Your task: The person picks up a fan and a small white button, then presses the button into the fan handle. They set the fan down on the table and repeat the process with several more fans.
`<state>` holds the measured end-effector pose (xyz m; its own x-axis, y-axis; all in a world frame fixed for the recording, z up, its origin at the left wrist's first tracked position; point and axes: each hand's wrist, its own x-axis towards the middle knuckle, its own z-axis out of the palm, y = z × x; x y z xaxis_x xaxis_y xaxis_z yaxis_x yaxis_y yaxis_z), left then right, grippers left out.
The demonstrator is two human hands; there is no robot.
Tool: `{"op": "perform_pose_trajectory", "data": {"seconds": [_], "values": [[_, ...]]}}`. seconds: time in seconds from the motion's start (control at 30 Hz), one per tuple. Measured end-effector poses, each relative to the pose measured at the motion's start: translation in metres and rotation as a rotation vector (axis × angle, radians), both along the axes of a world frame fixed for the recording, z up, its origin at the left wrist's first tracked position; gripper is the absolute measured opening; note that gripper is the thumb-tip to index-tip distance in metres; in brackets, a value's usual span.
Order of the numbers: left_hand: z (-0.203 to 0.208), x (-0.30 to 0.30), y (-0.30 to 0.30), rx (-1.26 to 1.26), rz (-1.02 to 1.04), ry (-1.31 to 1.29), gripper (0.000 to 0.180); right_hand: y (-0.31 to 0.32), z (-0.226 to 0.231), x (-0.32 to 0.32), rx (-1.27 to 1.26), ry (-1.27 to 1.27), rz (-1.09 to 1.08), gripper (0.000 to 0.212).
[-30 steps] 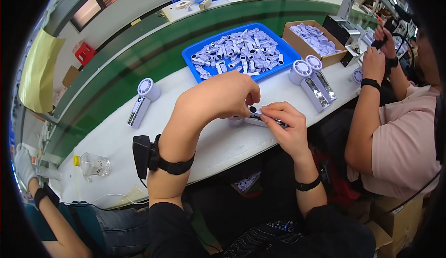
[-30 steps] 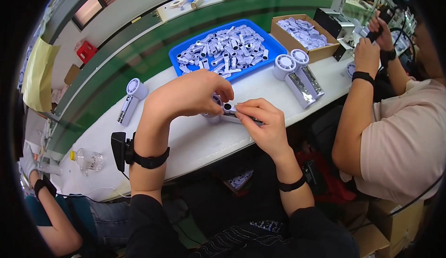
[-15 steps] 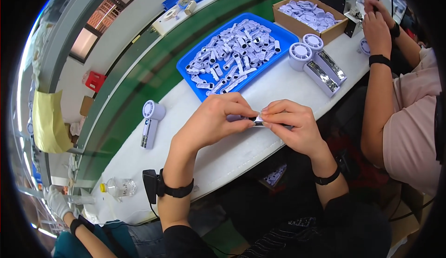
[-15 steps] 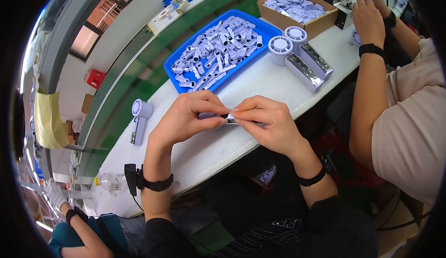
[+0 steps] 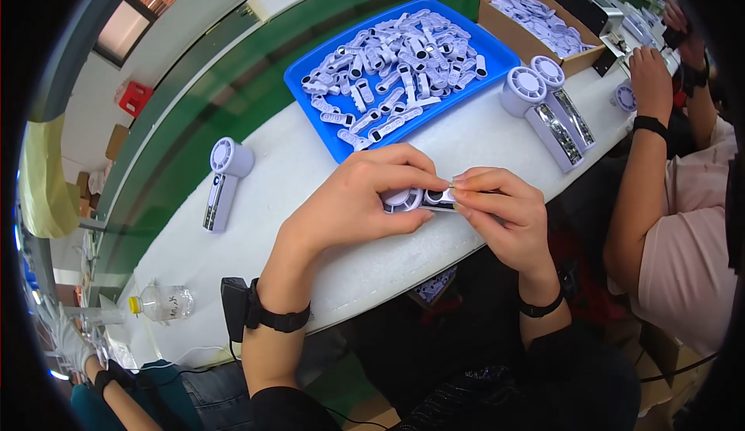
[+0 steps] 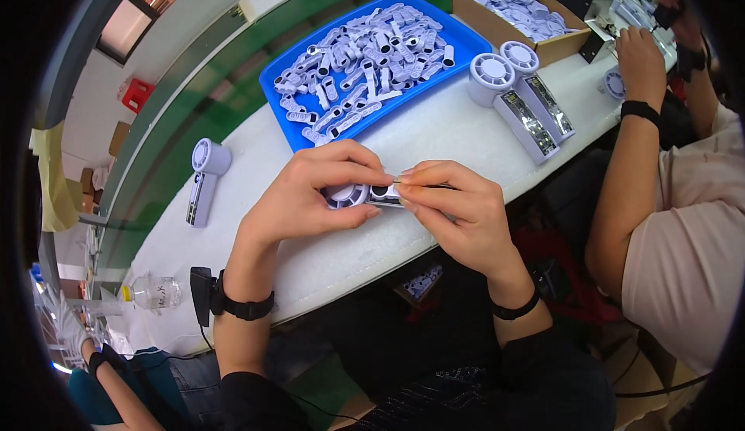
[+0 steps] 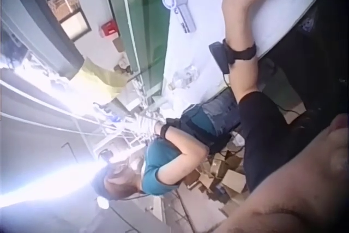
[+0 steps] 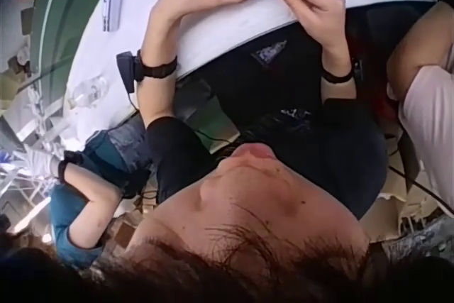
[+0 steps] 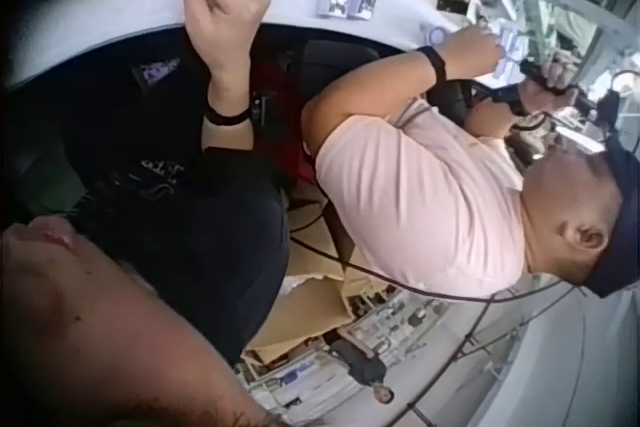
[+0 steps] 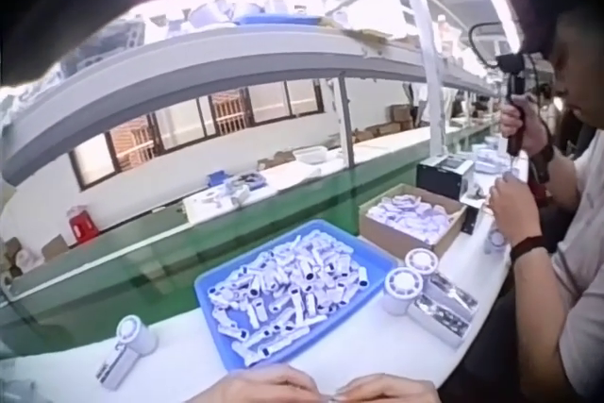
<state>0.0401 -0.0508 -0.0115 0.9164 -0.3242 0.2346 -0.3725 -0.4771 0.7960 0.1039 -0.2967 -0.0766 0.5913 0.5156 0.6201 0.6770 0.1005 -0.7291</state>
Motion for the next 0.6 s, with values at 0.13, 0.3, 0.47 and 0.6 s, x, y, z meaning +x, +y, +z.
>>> {"op": "perform_pose_trajectory", "data": {"seconds": [0.13, 0.3, 0.47, 0.6], "values": [[-0.0052, 0.0028, 0.001, -0.04, 0.055, 0.045, 0.029, 0.0017, 0.0018, -0.0003, -0.008, -0.015, -0.015, 0.023], [-0.0084, 0.0041, -0.0002, -0.115, 0.045, 0.081, 0.027, -0.0005, 0.0006, 0.0011, -0.006, -0.044, -0.01, 0.023], [-0.0071, 0.0046, 0.0032, -0.077, 0.008, 0.067, 0.027, -0.0004, 0.0021, 0.0002, -0.049, -0.115, -0.025, 0.025], [-0.008, 0.0057, 0.0024, -0.058, 0.012, 0.044, 0.027, -0.0045, 0.0041, -0.0002, -0.071, -0.025, -0.01, 0.029]]}}
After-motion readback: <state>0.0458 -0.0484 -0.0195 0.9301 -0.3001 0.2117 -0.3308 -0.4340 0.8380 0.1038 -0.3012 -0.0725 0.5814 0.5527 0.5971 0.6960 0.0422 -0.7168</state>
